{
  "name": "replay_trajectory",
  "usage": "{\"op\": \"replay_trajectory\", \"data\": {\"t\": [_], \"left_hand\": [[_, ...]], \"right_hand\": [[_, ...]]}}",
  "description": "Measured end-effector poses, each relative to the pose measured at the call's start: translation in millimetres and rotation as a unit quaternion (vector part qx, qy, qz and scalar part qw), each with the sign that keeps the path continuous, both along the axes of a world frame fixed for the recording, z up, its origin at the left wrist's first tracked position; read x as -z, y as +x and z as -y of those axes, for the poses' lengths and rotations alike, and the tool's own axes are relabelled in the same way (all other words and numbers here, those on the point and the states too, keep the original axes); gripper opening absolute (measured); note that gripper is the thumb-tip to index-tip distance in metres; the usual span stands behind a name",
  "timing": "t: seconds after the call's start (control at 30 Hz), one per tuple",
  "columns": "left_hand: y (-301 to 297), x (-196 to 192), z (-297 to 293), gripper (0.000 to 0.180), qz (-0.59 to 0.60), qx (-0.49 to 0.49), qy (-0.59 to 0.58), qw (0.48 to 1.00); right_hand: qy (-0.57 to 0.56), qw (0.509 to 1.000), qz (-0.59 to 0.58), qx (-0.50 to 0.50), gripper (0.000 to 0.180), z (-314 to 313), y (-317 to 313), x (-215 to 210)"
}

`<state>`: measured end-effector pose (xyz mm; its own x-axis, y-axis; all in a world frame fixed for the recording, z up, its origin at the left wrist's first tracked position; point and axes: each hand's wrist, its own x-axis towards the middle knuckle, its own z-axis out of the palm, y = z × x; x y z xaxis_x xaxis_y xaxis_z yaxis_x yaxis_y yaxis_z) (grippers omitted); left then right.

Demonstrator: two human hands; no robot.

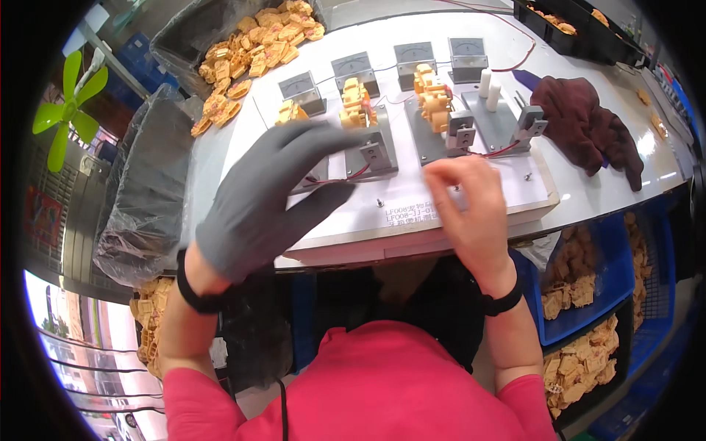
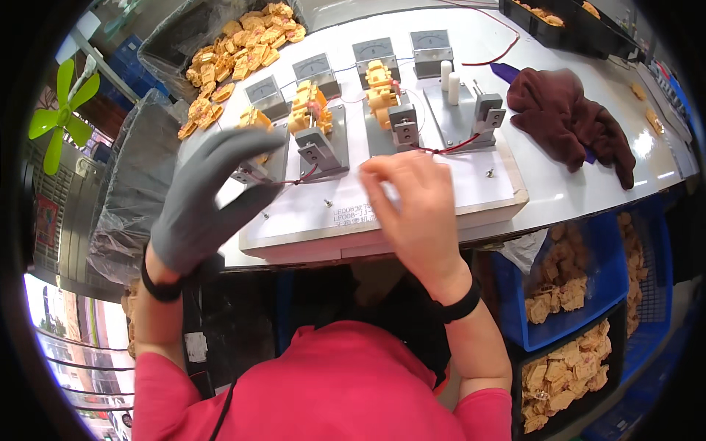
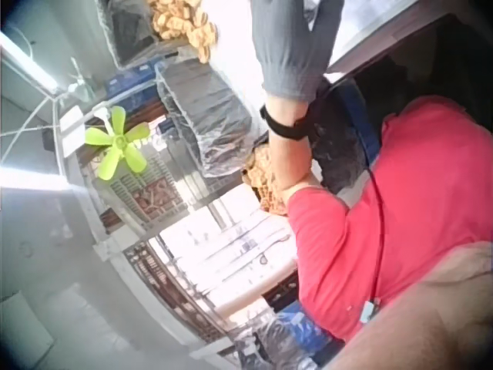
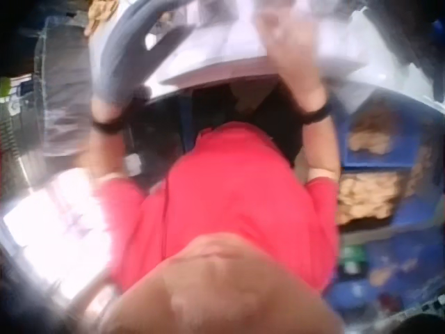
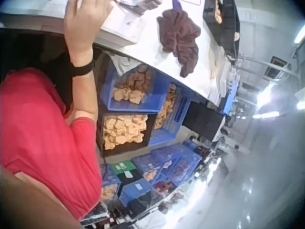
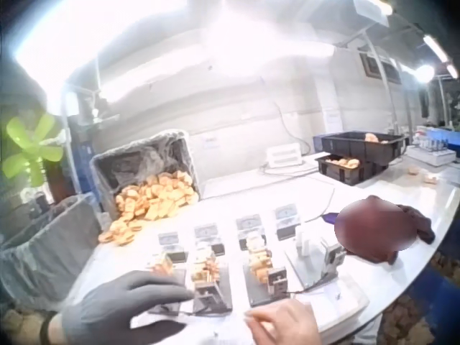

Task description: The person places yellow plastic components onto a white testing board with metal clamps and wires. They secure the components by tightening the clamps and then connect red and black wires to the terminals. The person repeats this process for multiple units, moving finished items to a pile on the table.

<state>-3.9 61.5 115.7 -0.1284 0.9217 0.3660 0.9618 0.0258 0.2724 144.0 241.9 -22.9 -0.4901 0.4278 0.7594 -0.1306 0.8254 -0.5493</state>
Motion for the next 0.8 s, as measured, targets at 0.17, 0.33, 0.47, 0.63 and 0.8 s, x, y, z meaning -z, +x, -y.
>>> {"op": "replay_trajectory", "data": {"t": [0.17,0.33,0.47,0.63,0.8], "left_hand": [[-5.7,62.0,73.9,0.021,0.104,-0.188,0.095,0.972],[1.5,118.8,84.4,0.023,0.147,-0.254,0.137,0.946],[-0.2,129.9,77.4,0.022,0.067,-0.254,0.102,0.959],[-1.2,137.5,80.8,0.023,0.092,-0.254,0.121,0.955],[-0.8,141.2,81.7,0.024,0.109,-0.251,0.148,0.951]], "right_hand": [[0.095,0.986,0.122,-0.058,0.011,30.1,-18.2,-2.9],[0.092,0.98,0.164,-0.06,0.006,34.5,-27.8,-8.0],[0.077,0.974,0.21,-0.045,0.006,39.1,-27.2,-14.4],[0.074,0.97,0.23,-0.043,0.008,38.9,-23.7,-14.7],[0.038,0.978,0.202,0.027,0.011,35.1,-3.3,-19.5]]}}
